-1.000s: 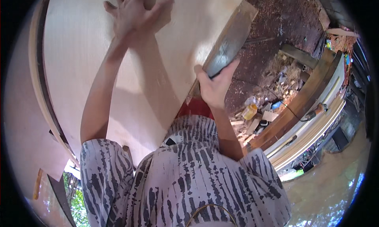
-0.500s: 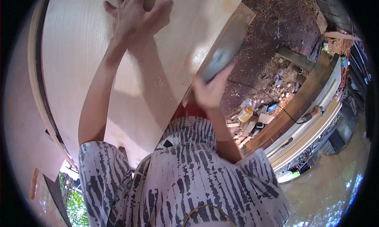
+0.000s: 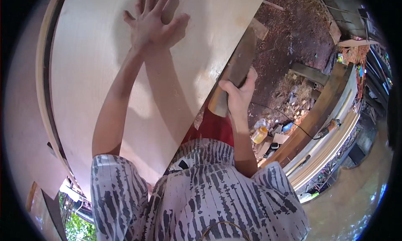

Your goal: The person uses a hand plane to shave the edge of a wooden board, then hammers a small wooden strip onto the edge before lifting and moving the board.

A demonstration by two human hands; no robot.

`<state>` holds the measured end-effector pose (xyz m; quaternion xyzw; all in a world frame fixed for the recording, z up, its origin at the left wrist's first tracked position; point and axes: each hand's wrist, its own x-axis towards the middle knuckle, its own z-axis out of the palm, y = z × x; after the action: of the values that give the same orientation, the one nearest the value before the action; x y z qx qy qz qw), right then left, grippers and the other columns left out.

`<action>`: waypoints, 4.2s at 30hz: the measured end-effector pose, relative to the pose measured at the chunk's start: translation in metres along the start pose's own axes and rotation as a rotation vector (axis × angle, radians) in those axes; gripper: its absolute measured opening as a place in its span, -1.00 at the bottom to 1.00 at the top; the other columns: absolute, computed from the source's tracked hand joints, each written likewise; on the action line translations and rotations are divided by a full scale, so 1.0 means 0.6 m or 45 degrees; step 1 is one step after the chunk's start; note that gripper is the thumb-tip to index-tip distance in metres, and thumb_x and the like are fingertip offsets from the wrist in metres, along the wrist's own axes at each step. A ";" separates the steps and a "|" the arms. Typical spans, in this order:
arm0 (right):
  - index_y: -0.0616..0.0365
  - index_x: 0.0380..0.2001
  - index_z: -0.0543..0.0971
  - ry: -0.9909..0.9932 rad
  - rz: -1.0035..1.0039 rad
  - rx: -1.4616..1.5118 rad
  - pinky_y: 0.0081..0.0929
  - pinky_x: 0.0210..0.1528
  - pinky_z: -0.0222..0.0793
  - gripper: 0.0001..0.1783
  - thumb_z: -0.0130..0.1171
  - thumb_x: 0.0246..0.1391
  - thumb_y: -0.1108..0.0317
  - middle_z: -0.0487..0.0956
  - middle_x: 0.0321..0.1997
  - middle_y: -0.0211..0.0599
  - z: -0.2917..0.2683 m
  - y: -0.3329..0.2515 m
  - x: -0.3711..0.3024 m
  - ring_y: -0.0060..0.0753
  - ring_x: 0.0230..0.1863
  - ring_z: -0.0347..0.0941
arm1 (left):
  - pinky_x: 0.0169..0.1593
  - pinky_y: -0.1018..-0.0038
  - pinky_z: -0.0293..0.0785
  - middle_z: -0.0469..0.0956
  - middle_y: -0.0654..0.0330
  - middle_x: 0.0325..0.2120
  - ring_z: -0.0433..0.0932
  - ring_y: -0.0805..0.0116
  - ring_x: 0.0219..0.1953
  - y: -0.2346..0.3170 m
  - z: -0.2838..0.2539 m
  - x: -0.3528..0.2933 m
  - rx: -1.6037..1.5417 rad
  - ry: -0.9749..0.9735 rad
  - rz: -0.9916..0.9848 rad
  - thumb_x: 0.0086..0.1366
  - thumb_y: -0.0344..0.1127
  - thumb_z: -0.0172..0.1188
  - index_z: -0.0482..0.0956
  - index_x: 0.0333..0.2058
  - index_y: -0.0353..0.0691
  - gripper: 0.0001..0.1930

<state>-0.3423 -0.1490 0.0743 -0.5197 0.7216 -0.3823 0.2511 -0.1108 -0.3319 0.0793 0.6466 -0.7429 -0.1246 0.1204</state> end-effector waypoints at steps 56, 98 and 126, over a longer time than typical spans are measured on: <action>0.36 0.15 0.40 0.073 0.090 0.470 -0.31 0.11 0.42 -0.28 0.41 -0.02 0.24 0.59 0.04 -0.11 -0.020 0.012 0.321 -0.26 0.03 0.52 | 0.42 -0.46 -0.37 -0.02 0.13 0.53 -0.26 -0.14 0.57 0.033 -0.006 0.012 0.055 -0.034 -0.018 0.23 0.35 0.14 0.22 0.44 0.16 -0.14; 0.32 0.24 0.39 0.165 -0.032 0.464 -0.24 0.12 0.45 -0.26 0.38 0.03 0.25 0.57 0.13 -0.10 -0.044 0.042 0.437 -0.25 0.08 0.52 | 0.43 -0.42 -0.38 0.04 0.11 0.51 -0.21 -0.11 0.57 0.039 -0.001 0.013 -0.022 0.044 0.013 0.21 0.31 0.17 0.30 0.39 0.15 -0.18; 0.39 0.37 0.16 -0.030 0.175 0.289 -0.18 0.23 0.36 -0.13 0.36 0.09 0.37 0.50 0.15 0.01 0.013 -0.031 0.109 -0.20 0.15 0.45 | 0.43 -0.43 -0.36 0.08 0.16 0.50 -0.19 -0.10 0.56 0.011 -0.004 -0.003 0.028 0.025 -0.028 0.23 0.36 0.14 0.26 0.41 0.19 -0.18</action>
<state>-0.3481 -0.2160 0.0872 -0.4418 0.7046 -0.4373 0.3422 -0.1160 -0.3294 0.0841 0.6573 -0.7358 -0.1115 0.1192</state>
